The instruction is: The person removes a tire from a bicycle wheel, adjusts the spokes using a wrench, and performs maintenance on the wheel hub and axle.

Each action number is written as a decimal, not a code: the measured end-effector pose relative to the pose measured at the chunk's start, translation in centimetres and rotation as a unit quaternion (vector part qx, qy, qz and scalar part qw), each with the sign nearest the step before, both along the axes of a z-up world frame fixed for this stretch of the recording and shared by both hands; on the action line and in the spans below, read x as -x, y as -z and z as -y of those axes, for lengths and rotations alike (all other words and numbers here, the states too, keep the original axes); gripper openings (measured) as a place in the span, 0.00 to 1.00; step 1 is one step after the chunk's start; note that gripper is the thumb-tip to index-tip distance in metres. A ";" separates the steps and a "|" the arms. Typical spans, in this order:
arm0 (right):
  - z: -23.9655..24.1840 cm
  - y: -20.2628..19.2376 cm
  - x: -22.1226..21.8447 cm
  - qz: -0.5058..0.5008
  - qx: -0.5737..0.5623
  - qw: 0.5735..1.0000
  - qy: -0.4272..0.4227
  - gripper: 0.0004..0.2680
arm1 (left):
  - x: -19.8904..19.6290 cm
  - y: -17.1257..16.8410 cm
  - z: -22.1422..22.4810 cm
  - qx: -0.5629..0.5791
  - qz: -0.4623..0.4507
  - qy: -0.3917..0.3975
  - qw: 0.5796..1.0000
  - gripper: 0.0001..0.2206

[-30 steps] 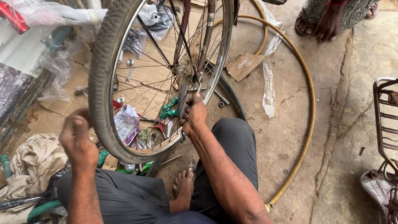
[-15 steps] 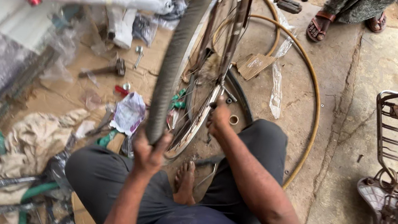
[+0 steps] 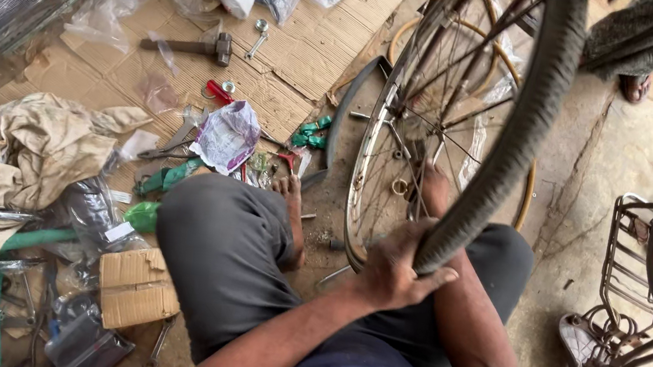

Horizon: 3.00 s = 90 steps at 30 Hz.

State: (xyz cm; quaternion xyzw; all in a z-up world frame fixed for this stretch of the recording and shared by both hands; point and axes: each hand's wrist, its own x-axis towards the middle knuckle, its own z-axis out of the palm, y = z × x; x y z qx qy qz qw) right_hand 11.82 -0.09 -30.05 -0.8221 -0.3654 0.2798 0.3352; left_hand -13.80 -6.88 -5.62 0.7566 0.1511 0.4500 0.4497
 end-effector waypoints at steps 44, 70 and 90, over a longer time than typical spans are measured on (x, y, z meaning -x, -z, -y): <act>-1.9 -9.2 7.8 -0.050 -0.019 0.996 0.064 0.20 | 8.7 0.0 -10.6 0.060 -0.150 -0.230 0.960 0.20; 1.6 -17.0 5.4 -0.289 -0.383 0.864 0.153 0.04 | 29.4 -9.1 -4.2 -0.053 -0.068 -0.418 0.904 0.13; 5.6 -14.6 1.7 -0.122 -0.336 0.926 0.125 0.04 | 36.7 5.7 -9.1 -0.024 -0.195 -0.492 0.848 0.06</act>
